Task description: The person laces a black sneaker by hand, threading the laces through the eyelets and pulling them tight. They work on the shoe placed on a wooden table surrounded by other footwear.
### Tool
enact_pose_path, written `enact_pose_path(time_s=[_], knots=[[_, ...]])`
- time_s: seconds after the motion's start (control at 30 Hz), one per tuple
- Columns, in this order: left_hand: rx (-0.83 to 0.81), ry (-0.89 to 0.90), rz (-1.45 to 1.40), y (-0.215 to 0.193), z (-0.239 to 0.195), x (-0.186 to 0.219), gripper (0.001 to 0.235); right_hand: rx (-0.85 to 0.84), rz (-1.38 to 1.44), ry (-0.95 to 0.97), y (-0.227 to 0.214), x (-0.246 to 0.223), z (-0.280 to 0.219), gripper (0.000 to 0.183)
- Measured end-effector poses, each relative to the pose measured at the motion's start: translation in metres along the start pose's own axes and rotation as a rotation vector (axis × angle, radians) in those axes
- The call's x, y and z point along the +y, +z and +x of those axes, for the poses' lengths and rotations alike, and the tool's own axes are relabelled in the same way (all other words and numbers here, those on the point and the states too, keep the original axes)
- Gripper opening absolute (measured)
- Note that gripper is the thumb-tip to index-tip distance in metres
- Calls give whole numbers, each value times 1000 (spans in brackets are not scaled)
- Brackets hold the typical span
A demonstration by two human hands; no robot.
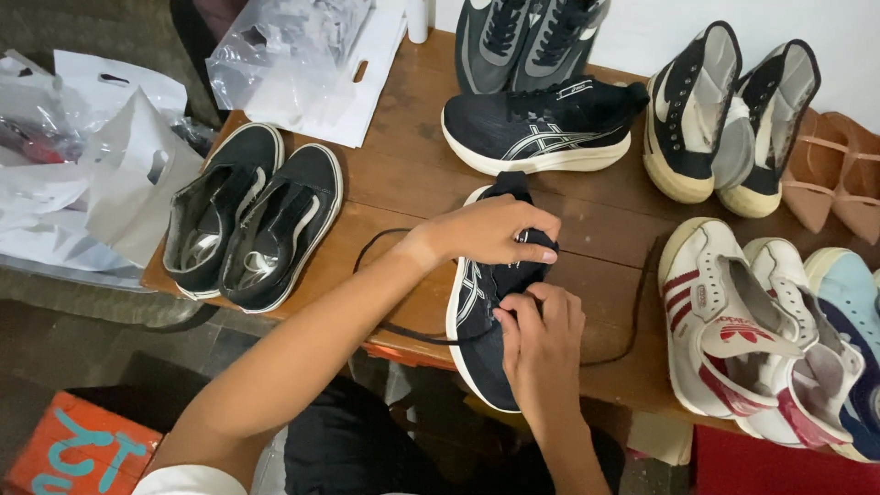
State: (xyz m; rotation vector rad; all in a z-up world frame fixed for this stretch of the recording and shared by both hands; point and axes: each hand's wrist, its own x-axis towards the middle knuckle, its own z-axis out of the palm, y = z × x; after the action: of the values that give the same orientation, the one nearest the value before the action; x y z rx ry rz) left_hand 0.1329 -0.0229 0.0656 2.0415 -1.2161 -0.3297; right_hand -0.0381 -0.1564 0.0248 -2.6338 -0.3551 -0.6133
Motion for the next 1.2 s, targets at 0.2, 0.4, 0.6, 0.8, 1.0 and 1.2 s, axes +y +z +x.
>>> enact_pose_path(time_s=[0.2, 0.4, 0.6, 0.8, 1.0, 1.2], knots=[[10, 40, -1, 1, 1, -1, 24, -53, 21, -13, 8, 12, -4, 1], [10, 38, -15, 2, 1, -2, 23, -165, 227, -16, 2, 23, -2, 18], [29, 40, -21, 2, -1, -4, 23, -178, 292, -51, 3, 24, 2, 16], [30, 42, -6, 3, 0, -4, 25, -209, 556, -9, -7, 27, 3, 27], [16, 23, 42, 3, -1, -7, 54, -33, 293, -70, -18, 23, 9, 15], [-63, -44, 32, -3, 1, 1, 43, -95, 165, -85, -23, 23, 15, 15]])
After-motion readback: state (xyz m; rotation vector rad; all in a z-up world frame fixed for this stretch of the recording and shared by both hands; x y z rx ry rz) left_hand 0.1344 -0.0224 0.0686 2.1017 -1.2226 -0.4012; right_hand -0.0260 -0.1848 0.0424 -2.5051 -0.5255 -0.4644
